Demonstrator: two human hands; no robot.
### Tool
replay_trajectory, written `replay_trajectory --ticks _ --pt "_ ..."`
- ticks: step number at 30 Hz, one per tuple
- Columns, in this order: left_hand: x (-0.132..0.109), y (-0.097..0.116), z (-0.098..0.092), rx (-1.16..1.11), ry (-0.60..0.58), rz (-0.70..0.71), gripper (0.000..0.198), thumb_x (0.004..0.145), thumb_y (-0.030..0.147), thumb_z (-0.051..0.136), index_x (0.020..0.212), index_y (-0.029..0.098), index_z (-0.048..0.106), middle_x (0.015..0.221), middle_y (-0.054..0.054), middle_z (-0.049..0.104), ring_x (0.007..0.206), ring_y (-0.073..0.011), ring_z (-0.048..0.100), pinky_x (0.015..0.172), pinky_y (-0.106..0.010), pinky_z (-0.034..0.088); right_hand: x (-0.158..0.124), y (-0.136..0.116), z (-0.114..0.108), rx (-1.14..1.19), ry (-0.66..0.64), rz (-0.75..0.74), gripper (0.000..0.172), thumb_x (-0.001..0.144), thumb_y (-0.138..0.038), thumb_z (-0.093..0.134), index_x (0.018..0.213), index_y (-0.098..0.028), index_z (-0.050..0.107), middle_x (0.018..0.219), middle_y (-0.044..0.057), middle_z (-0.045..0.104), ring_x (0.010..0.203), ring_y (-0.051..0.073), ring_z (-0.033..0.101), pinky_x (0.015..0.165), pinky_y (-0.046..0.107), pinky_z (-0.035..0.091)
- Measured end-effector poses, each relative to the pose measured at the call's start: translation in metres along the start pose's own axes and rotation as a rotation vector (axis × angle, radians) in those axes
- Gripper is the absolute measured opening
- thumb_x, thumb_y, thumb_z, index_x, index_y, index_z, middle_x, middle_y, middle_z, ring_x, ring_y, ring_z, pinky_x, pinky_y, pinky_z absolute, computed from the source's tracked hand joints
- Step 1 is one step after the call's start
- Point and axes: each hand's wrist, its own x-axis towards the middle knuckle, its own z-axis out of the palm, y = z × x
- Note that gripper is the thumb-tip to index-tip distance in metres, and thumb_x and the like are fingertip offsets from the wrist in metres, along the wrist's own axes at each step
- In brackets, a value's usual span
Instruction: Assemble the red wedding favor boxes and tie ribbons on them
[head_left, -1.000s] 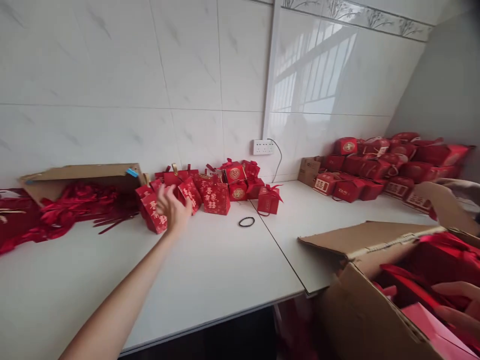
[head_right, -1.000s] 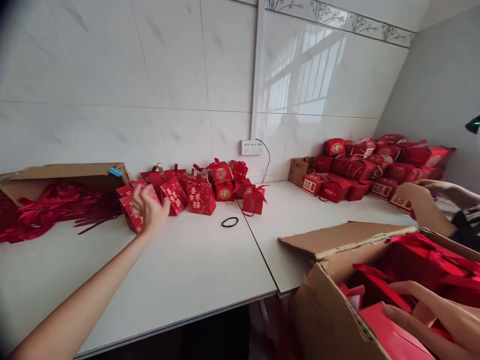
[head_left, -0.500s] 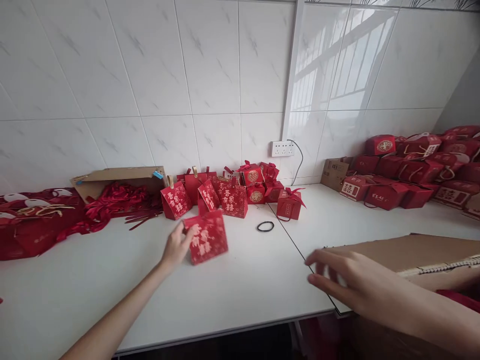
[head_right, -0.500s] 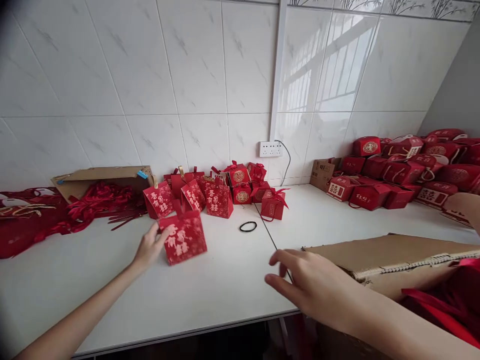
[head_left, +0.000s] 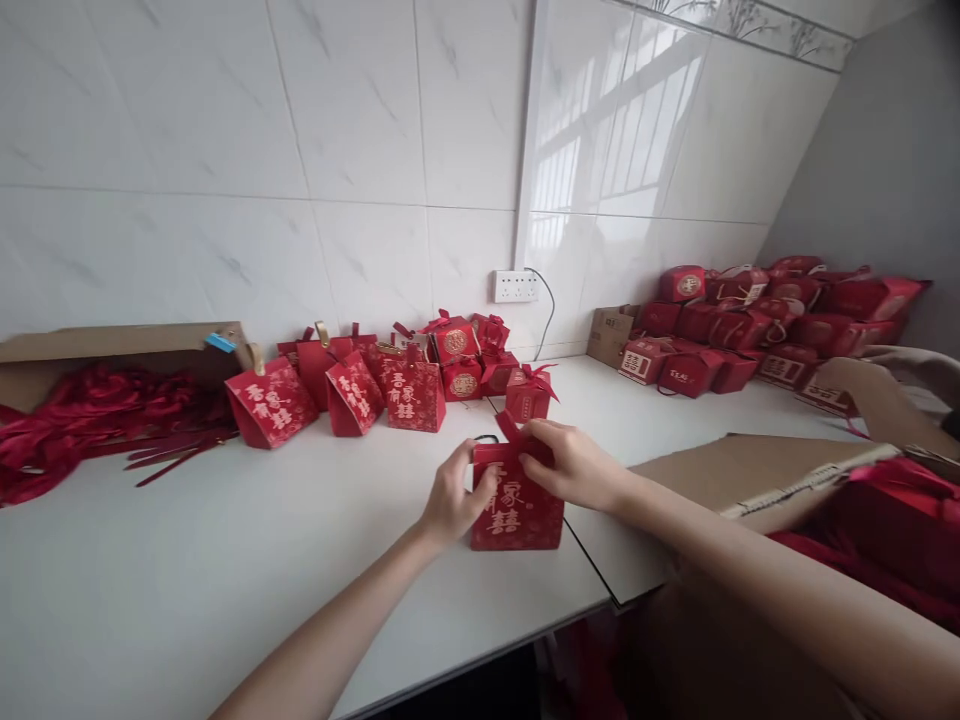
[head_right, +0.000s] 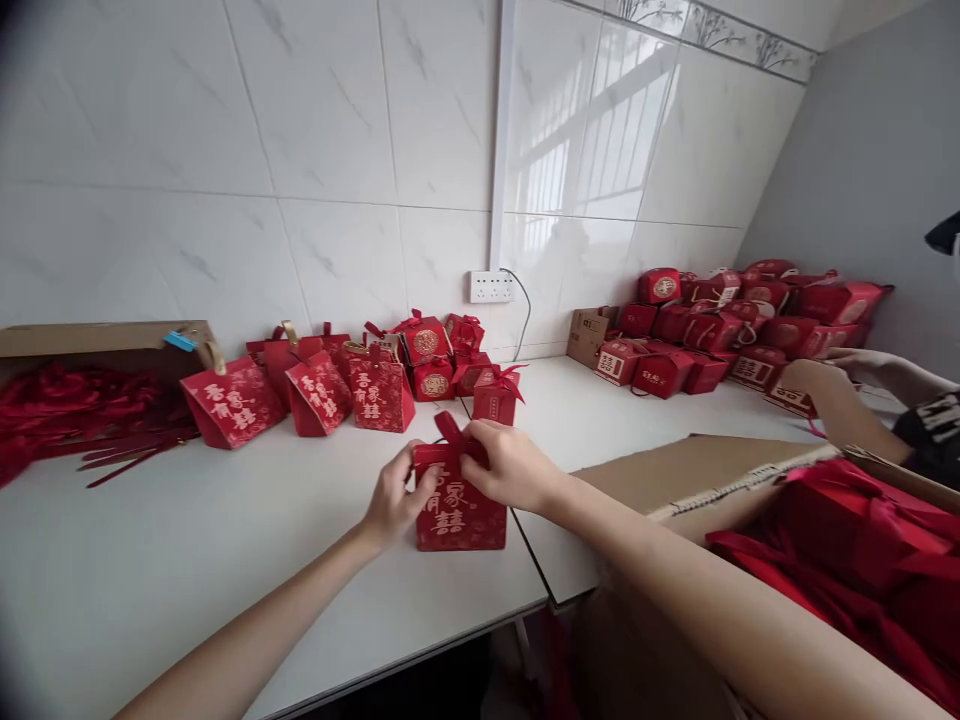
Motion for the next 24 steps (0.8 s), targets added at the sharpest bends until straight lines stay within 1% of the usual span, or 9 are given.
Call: replay_trajectory --ticks 2,5,8,10,11,14,18,21,24 --pt "-0.001 -0.001 -0.004 -0.006 0.005 -0.026 0.015 0.081 0.033 0.047 0.073 0.021 0.043 0.067 0.002 0.056 0.064 -0.0127 0.055 0.066 -0.027 0.05 -0.002 0.001 0.002 0.123 0.027 -0.032 0.011 0.074 -0.011 0.043 0.079 -0.018 0.05 0.076 0.002 0.059 0.065 0.013 0.052 0.061 0.024 0.04" --pt "-0.003 0.007 -0.009 -0.012 -0.016 -0.061 0.012 0.078 0.029 0.051 0.076 0.021 0.043 0.064 0.004 0.054 0.059 -0.0112 0.053 0.062 -0.025 0.049 -0.001 0.001 0.004 0.217 0.031 -0.035 0.012 0.081 -0.016 0.041 0.076 -0.018 0.051 0.073 0.001 0.056 0.065 0.012 0.05 0.061 0.023 0.04" --pt "-0.002 0.018 -0.008 -0.071 0.067 -0.017 0.019 0.076 0.027 0.056 0.086 0.022 0.04 0.084 -0.001 0.062 0.073 -0.0126 0.06 0.066 -0.025 0.05 0.0 0.001 0.004 0.255 0.029 -0.044 0.021 0.088 -0.026 0.039 0.072 -0.018 0.05 0.068 0.0 0.053 0.062 0.011 0.047 0.06 0.023 0.038" --pt "0.0 0.024 -0.006 -0.066 0.152 0.039 0.021 0.078 0.027 0.057 0.081 0.022 0.037 0.094 -0.003 0.063 0.08 -0.0128 0.062 0.068 -0.024 0.05 0.0 0.001 0.003 0.273 0.028 -0.068 0.02 0.088 -0.025 0.04 0.073 -0.018 0.05 0.069 0.0 0.053 0.063 0.011 0.047 0.06 0.023 0.038" --pt "0.002 0.027 -0.005 -0.039 0.169 0.071 0.019 0.08 0.026 0.056 0.077 0.022 0.038 0.093 -0.003 0.063 0.08 -0.0124 0.062 0.068 -0.024 0.05 0.0 0.002 0.002 0.282 0.026 -0.08 0.018 0.087 -0.023 0.04 0.074 -0.018 0.051 0.069 0.0 0.053 0.063 0.011 0.047 0.06 0.023 0.038" --pt "0.005 0.033 -0.005 0.068 0.142 0.181 0.003 0.086 0.022 0.051 0.083 0.02 0.051 0.088 -0.002 0.064 0.08 -0.0114 0.062 0.073 -0.023 0.051 -0.001 0.004 0.001 0.308 0.004 -0.088 0.014 0.084 -0.019 0.041 0.076 -0.017 0.053 0.07 0.0 0.054 0.063 0.011 0.047 0.059 0.022 0.038" --pt "0.007 0.034 -0.009 0.113 0.071 0.24 0.024 0.086 0.016 0.049 0.107 0.021 0.059 0.104 -0.003 0.064 0.095 -0.0138 0.061 0.086 -0.026 0.05 0.0 0.006 0.0 0.35 -0.027 -0.068 0.011 0.081 -0.016 0.043 0.077 -0.017 0.054 0.07 0.0 0.056 0.062 0.01 0.048 0.058 0.022 0.039" --pt "0.006 0.032 -0.011 0.125 0.033 0.228 0.031 0.084 0.017 0.05 0.113 0.021 0.059 0.11 -0.005 0.063 0.1 -0.0162 0.06 0.09 -0.028 0.05 0.0 0.008 0.0 0.371 -0.039 -0.074 0.008 0.08 -0.017 0.045 0.078 -0.016 0.053 0.07 0.0 0.056 0.063 0.011 0.05 0.059 0.022 0.04" --pt "0.006 0.031 -0.011 0.122 0.034 0.212 0.032 0.085 0.017 0.05 0.115 0.021 0.059 0.112 -0.004 0.063 0.101 -0.0158 0.061 0.091 -0.028 0.05 0.0 0.01 0.001 0.39 -0.053 -0.083 0.009 0.079 -0.018 0.045 0.08 -0.016 0.054 0.073 0.0 0.058 0.065 0.011 0.052 0.061 0.023 0.041"
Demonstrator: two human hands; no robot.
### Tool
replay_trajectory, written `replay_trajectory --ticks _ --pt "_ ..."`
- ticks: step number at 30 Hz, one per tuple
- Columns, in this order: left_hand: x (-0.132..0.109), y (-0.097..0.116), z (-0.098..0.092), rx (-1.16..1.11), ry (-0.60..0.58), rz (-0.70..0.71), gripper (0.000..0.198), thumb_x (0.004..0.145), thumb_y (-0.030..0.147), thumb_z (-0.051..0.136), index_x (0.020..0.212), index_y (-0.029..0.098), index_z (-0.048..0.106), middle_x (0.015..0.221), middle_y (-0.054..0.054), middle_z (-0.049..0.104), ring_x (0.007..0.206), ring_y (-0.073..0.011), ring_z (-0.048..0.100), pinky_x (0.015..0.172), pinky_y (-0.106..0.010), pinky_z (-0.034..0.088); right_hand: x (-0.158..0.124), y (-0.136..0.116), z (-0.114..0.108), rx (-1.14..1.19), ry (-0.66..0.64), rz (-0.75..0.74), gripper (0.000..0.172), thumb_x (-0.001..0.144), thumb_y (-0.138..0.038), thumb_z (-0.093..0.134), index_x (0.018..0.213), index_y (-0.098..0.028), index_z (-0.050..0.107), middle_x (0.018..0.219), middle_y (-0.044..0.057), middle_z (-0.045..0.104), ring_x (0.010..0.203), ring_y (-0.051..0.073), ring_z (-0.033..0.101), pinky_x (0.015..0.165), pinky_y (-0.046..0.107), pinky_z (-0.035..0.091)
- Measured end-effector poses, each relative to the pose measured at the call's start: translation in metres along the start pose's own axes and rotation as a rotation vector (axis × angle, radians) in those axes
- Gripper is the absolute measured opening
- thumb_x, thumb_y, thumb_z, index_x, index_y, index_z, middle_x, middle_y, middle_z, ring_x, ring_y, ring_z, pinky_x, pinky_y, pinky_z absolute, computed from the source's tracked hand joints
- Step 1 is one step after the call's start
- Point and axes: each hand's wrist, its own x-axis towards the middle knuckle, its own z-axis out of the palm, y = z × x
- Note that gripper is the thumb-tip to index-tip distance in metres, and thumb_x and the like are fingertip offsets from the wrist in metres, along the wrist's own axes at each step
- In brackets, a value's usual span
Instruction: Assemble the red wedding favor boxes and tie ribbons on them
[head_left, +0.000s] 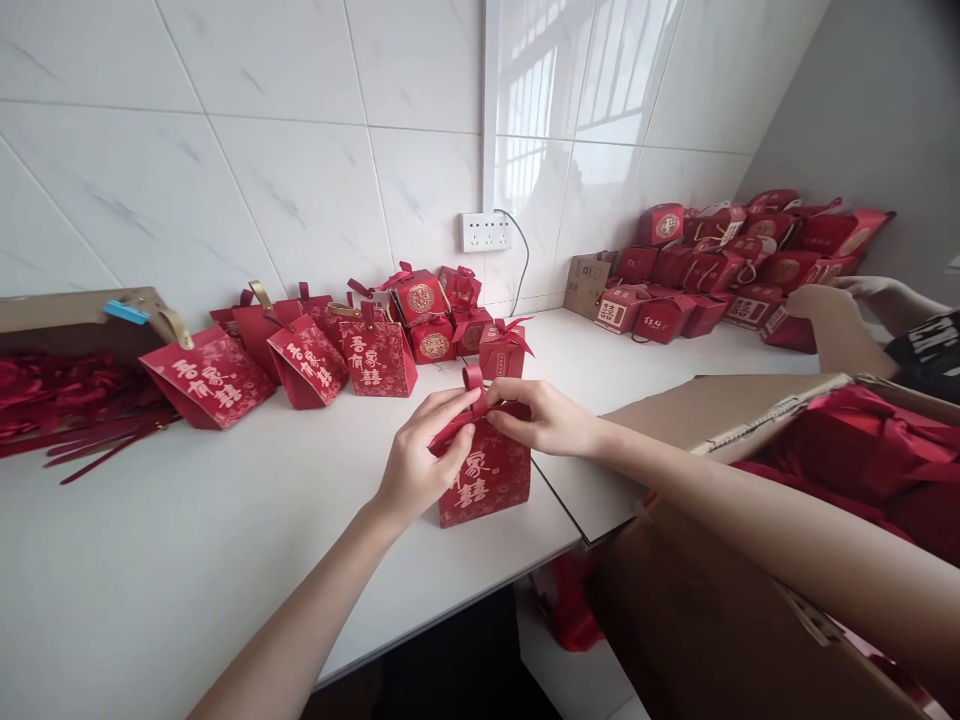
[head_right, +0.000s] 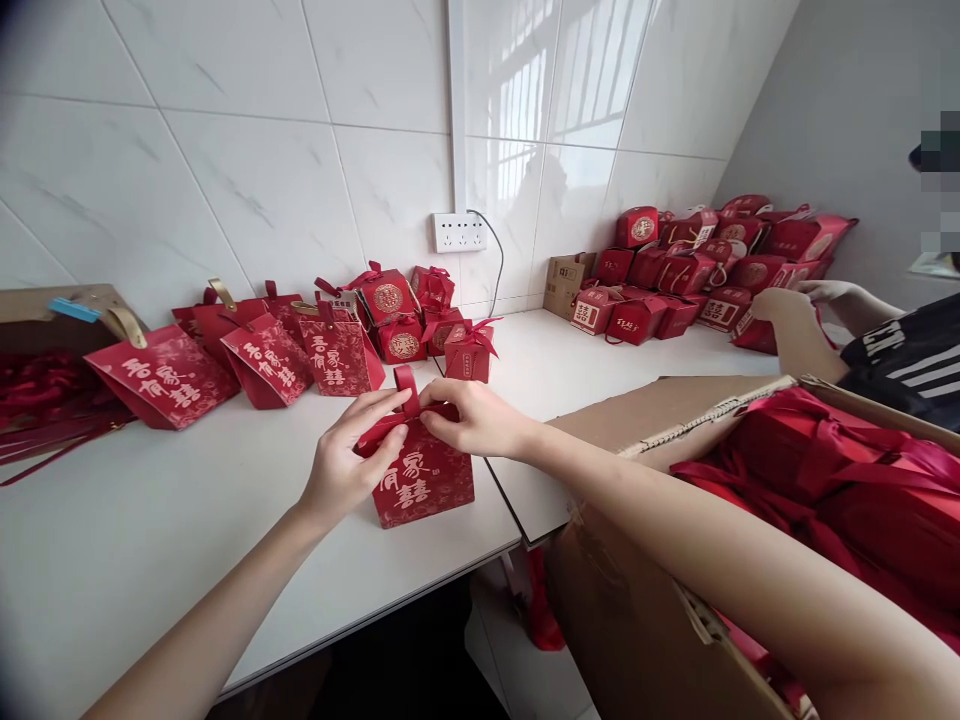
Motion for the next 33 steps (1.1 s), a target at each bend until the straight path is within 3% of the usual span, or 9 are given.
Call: replay_trajectory --ticks 10,17,21,28,33 --pt "0.004 0.0 0.004 -0.037 0.034 -0.042 0.025 0.086 0.019 0.051 0.108 0.02 0.063 0.102 -0.003 0.067 0.093 -0.0131 0.062 0.085 -0.024 0.051 0.0 -0.002 0.002 -0.085 0.006 -0.015 0.007 0.076 -0.016 0.044 0.077 -0.016 0.051 0.072 0.001 0.054 0.063 0.011 0.048 0.061 0.024 0.039" --pt "0.001 -0.005 0.011 0.033 0.165 0.096 0.025 0.084 0.015 0.054 0.108 0.018 0.06 0.091 -0.002 0.066 0.084 -0.0114 0.063 0.079 -0.022 0.052 0.002 -0.001 -0.002 -0.023 -0.042 0.026 0.006 0.077 -0.018 0.046 0.073 -0.016 0.049 0.065 -0.003 0.049 0.059 0.009 0.042 0.059 0.023 0.035" --pt "0.001 -0.005 0.009 0.005 0.118 0.129 0.02 0.084 0.012 0.053 0.1 0.018 0.062 0.094 -0.003 0.065 0.089 -0.0117 0.062 0.081 -0.022 0.051 0.0 0.001 -0.002 0.04 -0.051 0.052 0.009 0.08 -0.02 0.047 0.076 -0.015 0.053 0.068 -0.002 0.053 0.06 0.009 0.045 0.059 0.023 0.036" --pt "0.001 -0.003 0.007 -0.062 0.072 0.028 0.021 0.083 0.016 0.054 0.102 0.02 0.065 0.099 -0.003 0.066 0.093 -0.013 0.063 0.085 -0.024 0.051 -0.002 0.002 -0.003 0.045 -0.065 0.03 0.008 0.08 -0.02 0.045 0.077 -0.015 0.051 0.068 -0.002 0.052 0.061 0.01 0.045 0.057 0.022 0.037" --pt "0.005 0.003 0.006 -0.193 0.023 -0.168 0.018 0.083 0.02 0.055 0.097 0.021 0.066 0.094 -0.002 0.067 0.086 -0.0133 0.064 0.078 -0.023 0.053 0.0 0.004 -0.002 0.007 -0.088 -0.009 0.006 0.08 -0.019 0.044 0.078 -0.016 0.049 0.069 -0.001 0.052 0.061 0.01 0.045 0.057 0.022 0.037"
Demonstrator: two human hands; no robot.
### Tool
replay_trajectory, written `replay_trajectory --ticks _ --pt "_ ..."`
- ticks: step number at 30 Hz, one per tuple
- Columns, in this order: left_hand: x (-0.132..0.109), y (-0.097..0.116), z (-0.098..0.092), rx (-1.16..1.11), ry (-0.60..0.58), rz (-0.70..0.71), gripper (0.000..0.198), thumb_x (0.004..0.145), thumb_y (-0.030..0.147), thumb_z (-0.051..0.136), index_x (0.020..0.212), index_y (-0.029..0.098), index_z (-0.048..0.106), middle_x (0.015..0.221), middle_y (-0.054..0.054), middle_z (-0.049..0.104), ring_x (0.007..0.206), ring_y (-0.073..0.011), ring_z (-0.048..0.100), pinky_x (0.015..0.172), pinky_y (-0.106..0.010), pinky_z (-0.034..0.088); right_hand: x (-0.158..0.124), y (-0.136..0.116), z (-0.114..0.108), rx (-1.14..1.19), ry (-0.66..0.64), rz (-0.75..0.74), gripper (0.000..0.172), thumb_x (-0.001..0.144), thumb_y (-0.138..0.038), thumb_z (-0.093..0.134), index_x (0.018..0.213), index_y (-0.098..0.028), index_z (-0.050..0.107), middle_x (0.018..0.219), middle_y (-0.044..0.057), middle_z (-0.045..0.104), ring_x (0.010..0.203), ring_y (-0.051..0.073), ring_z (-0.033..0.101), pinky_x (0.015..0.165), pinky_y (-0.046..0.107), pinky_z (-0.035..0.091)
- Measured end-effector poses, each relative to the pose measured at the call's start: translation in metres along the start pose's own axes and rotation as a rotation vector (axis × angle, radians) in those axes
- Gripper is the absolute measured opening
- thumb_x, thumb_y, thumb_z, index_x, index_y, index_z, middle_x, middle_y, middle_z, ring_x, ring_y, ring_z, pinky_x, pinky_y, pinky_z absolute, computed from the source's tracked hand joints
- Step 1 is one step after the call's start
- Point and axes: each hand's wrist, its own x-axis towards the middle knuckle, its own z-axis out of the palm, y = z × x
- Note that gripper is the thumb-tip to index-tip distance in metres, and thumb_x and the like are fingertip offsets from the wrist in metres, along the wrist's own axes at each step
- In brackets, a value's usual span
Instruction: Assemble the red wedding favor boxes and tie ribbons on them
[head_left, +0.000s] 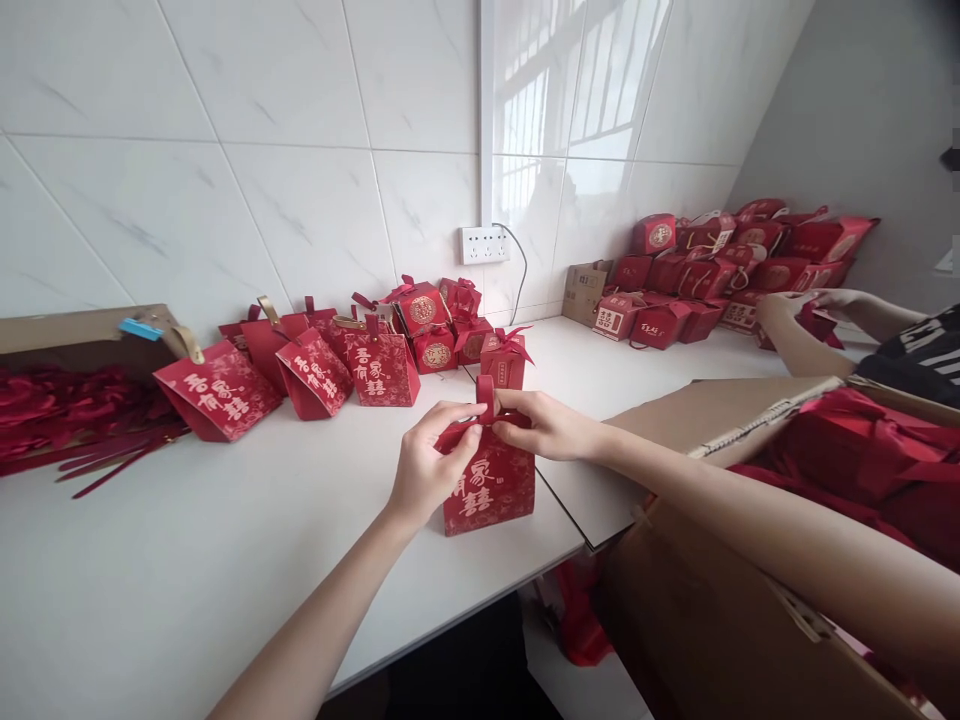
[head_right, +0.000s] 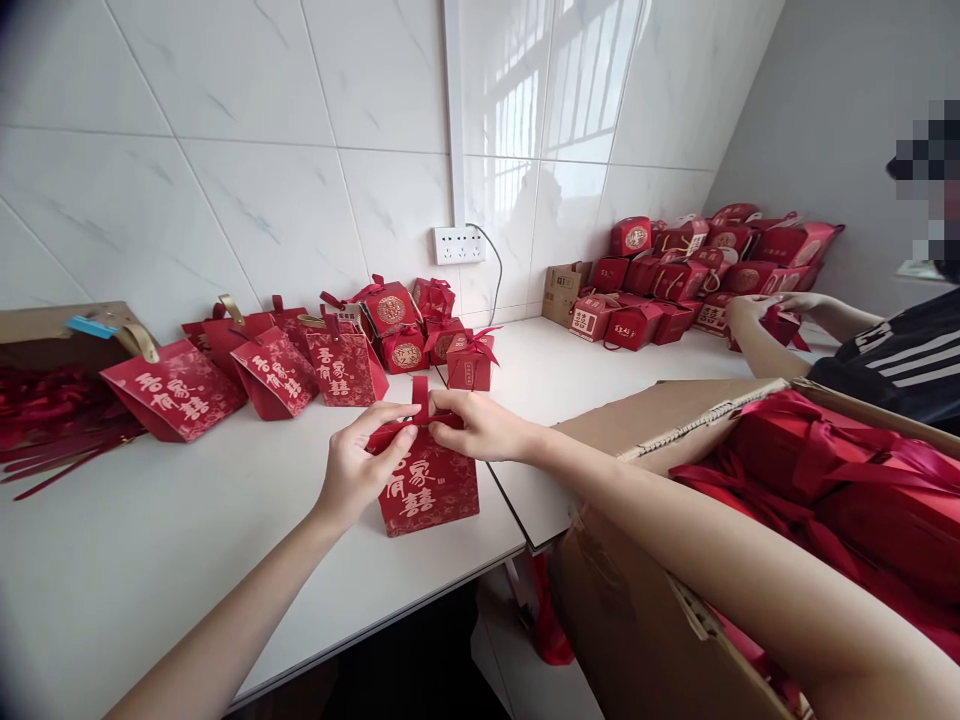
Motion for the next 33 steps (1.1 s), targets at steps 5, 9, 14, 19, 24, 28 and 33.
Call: replay_trajectory --ticks 5,9,14,19,24,28,33 --pt "-0.006 -0.004 0.0 -0.159 -0.007 -0.104 0.034 0.081 0.025 0.056 0.115 0.022 0.056 0.108 -0.006 0.064 0.092 -0.0167 0.064 0.081 -0.028 0.053 0.001 -0.001 0.002 0.107 0.034 0.086 0.01 0.079 -0.022 0.046 0.077 -0.015 0.053 0.072 -0.001 0.054 0.064 0.011 0.048 0.06 0.024 0.038" --pt "-0.021 -0.025 -0.005 -0.31 -0.106 -0.227 0.077 0.075 0.032 0.064 0.138 0.025 0.021 0.128 -0.012 0.051 0.103 -0.0211 0.06 0.086 -0.035 0.051 0.004 0.004 -0.003 0.315 0.239 0.279 0.014 0.074 -0.029 0.055 0.073 -0.016 0.058 0.069 -0.002 0.055 0.064 0.012 0.048 0.061 0.025 0.036" --pt "-0.022 -0.027 -0.008 -0.311 -0.128 -0.283 0.059 0.074 0.038 0.064 0.124 0.02 0.039 0.115 -0.01 0.059 0.105 -0.0238 0.059 0.089 -0.039 0.05 -0.002 0.006 -0.018 0.882 0.515 0.342 0.017 0.065 -0.032 0.068 0.069 -0.018 0.058 0.066 -0.002 0.059 0.061 0.013 0.053 0.064 0.027 0.041" --pt "-0.007 0.015 -0.012 0.06 0.058 0.192 0.05 0.074 0.032 0.066 0.119 0.021 0.048 0.115 -0.009 0.052 0.111 -0.0236 0.054 0.094 -0.04 0.047 -0.037 -0.012 -0.041 0.954 0.517 0.297 0.021 0.061 -0.031 0.078 0.07 -0.018 0.065 0.073 0.0 0.065 0.073 0.013 0.059 0.075 0.027 0.047" --pt "-0.01 0.059 -0.015 0.038 -0.129 0.251 0.06 0.066 0.054 0.07 0.115 0.022 0.057 0.125 -0.012 0.047 0.117 -0.0283 0.049 0.095 -0.042 0.047 -0.075 -0.039 -0.048 0.97 0.624 0.494 0.021 0.062 -0.029 0.08 0.066 -0.016 0.064 0.065 -0.002 0.063 0.058 0.008 0.057 0.057 0.019 0.048" --pt "-0.018 0.086 -0.006 -0.121 -0.187 0.334 0.054 0.07 0.047 0.07 0.118 0.024 0.058 0.126 -0.01 0.051 0.118 -0.0257 0.05 0.097 -0.039 0.047 -0.091 -0.061 -0.038 0.988 0.641 0.689 0.006 0.077 -0.019 0.065 0.077 -0.013 0.065 0.069 0.004 0.068 0.062 0.014 0.063 0.06 0.024 0.053" --pt "-0.024 0.109 0.006 -0.291 -0.049 0.182 0.032 0.079 0.036 0.065 0.108 0.023 0.065 0.107 -0.005 0.063 0.096 -0.0177 0.061 0.081 -0.026 0.053 -0.107 -0.088 -0.033 1.019 0.617 0.845 0.017 0.087 -0.017 0.05 0.094 -0.011 0.065 0.077 0.007 0.071 0.068 0.017 0.067 0.066 0.027 0.054"
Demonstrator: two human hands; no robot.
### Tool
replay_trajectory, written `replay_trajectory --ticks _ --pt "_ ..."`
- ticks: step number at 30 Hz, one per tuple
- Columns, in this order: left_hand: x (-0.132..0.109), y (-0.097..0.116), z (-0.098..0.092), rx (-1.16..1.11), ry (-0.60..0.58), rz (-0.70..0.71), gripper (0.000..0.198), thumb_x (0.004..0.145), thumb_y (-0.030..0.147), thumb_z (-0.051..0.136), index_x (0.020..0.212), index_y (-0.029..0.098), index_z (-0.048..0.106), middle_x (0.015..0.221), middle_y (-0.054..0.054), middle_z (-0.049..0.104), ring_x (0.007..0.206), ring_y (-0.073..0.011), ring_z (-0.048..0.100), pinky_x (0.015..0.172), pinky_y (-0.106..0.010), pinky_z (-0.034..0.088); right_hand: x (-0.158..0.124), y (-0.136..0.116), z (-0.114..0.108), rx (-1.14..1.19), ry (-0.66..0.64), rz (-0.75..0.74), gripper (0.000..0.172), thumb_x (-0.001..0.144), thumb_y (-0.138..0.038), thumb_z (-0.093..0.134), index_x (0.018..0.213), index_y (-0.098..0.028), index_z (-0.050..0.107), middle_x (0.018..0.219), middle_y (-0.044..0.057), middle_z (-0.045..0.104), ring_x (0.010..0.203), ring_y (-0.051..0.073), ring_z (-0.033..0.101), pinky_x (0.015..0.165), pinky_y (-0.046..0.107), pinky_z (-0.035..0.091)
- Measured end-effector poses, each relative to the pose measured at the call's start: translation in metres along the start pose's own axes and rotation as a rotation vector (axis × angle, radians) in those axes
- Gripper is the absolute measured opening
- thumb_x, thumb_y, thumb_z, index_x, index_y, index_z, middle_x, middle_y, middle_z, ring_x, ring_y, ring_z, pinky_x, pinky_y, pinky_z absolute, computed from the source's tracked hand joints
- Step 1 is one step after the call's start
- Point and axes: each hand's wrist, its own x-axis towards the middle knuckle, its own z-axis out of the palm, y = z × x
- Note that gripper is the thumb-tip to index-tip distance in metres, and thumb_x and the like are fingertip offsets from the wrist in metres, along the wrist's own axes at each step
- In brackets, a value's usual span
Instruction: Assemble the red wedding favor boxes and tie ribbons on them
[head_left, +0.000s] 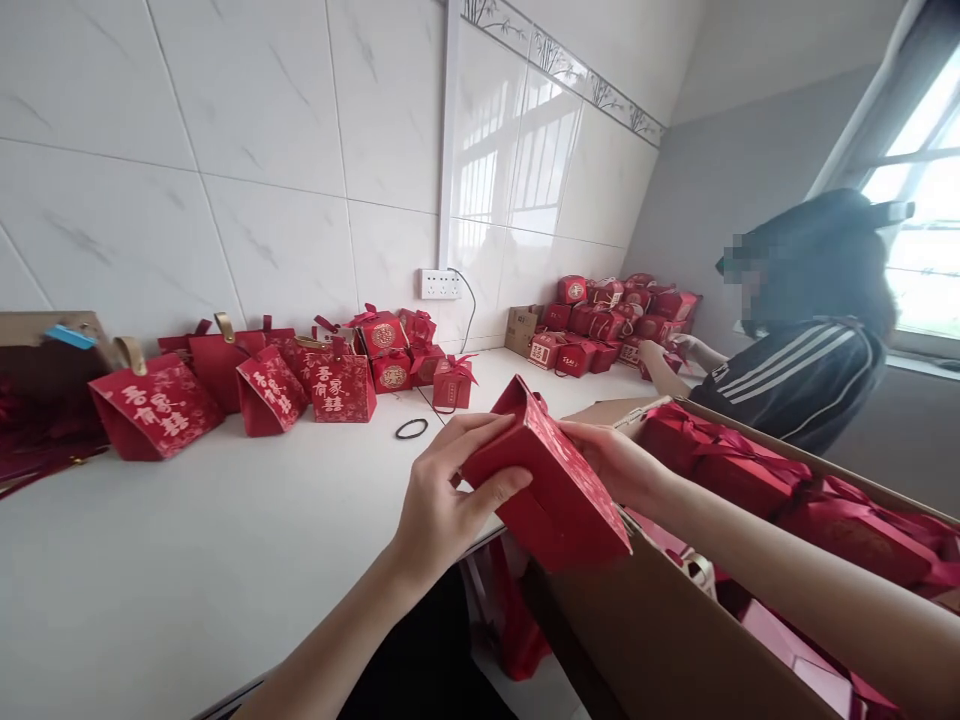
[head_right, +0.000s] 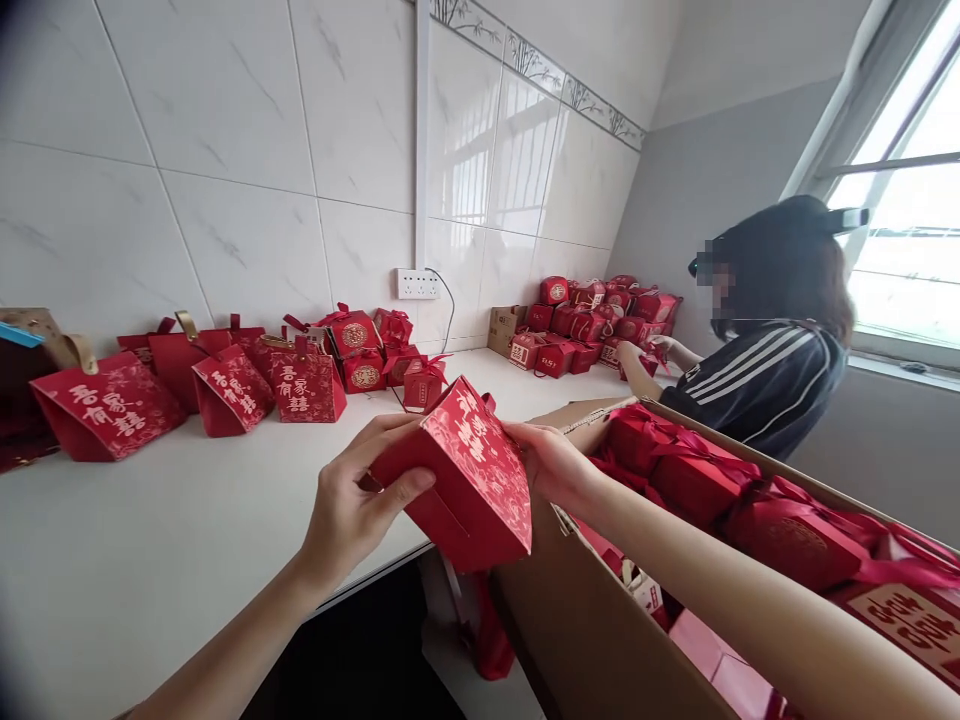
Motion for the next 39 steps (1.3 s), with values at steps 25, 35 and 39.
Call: replay_trajectory --ticks 25,35,39 --pt "-0.01 0.007 0.04 -0.554 0.092 -0.527 0.038 0.088 0.045 0.048 0.109 0.017 0.062 0.113 -0.009 0.061 0.092 -0.0193 0.064 0.074 -0.028 0.057 -0.054 -0.01 -0.018 -0.055 -0.139 0.063 0.048 0.089 -0.053 0.034 0.114 -0.018 0.056 0.092 0.01 0.069 0.076 0.021 0.068 0.065 0.034 0.054" --pt "-0.018 0.014 0.094 -0.605 -0.059 -0.371 0.03 0.091 0.033 0.041 0.104 0.021 0.065 0.118 -0.006 0.049 0.116 -0.0209 0.051 0.094 -0.029 0.051 -0.109 -0.03 -0.024 0.099 0.218 -0.162 0.043 0.094 -0.047 0.031 0.12 -0.019 0.05 0.096 0.008 0.068 0.079 0.02 0.068 0.072 0.038 0.058" --pt "-0.022 0.017 0.109 -0.722 -0.191 -0.323 0.038 0.093 0.03 0.032 0.107 0.019 0.065 0.126 -0.009 0.043 0.121 -0.0239 0.046 0.089 -0.032 0.054 -0.135 -0.032 -0.034 0.077 0.25 -0.098 0.04 0.093 -0.045 0.034 0.115 -0.018 0.053 0.1 0.009 0.068 0.079 0.02 0.068 0.06 0.031 0.06"
